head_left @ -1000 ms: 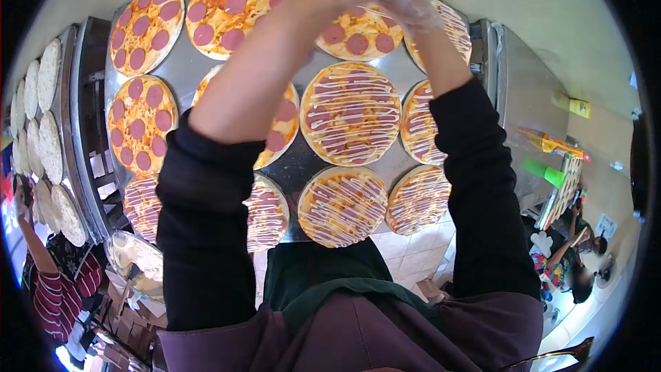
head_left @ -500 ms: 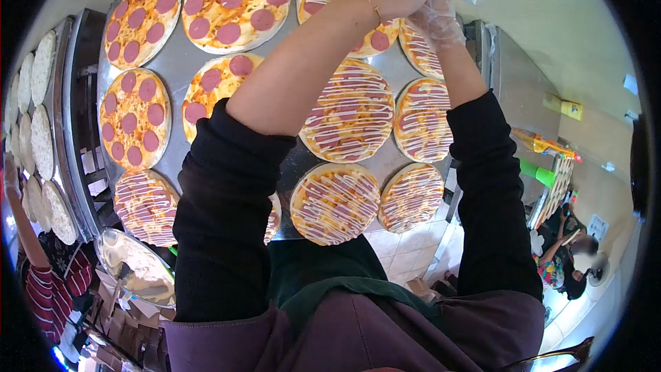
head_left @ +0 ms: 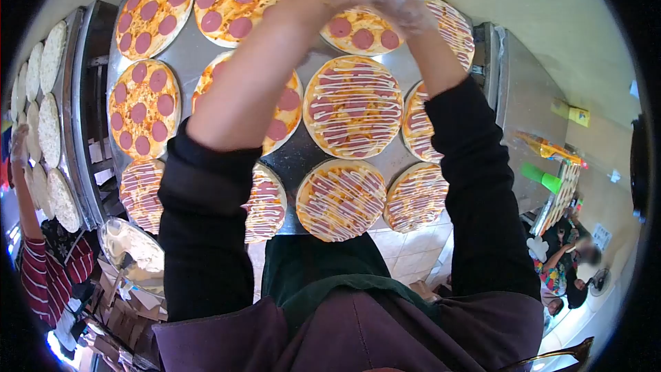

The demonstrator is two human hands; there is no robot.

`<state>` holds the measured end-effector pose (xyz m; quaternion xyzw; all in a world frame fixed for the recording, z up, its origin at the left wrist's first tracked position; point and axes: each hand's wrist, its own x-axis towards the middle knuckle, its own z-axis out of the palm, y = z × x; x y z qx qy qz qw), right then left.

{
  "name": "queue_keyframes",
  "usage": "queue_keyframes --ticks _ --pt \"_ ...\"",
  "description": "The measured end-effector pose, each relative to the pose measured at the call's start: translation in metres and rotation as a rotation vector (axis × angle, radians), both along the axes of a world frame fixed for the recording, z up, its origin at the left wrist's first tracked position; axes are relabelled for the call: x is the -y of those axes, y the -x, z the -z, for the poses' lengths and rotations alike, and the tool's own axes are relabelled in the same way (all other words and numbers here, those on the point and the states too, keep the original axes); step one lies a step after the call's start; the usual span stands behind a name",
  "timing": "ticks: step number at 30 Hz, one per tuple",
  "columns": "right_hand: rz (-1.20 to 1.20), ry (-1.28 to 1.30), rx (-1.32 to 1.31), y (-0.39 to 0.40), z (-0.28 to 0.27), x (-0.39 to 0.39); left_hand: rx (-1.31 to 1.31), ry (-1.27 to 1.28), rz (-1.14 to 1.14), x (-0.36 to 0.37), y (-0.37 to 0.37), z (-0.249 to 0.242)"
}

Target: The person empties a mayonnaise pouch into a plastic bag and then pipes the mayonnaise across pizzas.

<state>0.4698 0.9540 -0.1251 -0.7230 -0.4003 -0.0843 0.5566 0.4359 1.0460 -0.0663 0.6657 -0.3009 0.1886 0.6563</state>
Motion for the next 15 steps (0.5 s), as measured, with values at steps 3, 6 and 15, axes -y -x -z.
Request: queue_keyframes --ticks 3,6,15 --pt "0.003 0.050 -0.050 0.003 -0.005 0.014 0.138 -0.078 -0.073 0.047 -0.009 0.016" --pt "0.014 0.079 -0.100 0.007 -0.008 0.030 -0.327 0.116 0.148 0.059 0.009 0.004" --pt "-0.028 0.030 -0.272 0.021 -0.009 0.022 -0.489 0.040 0.042 -0.032 0.033 -0.030"
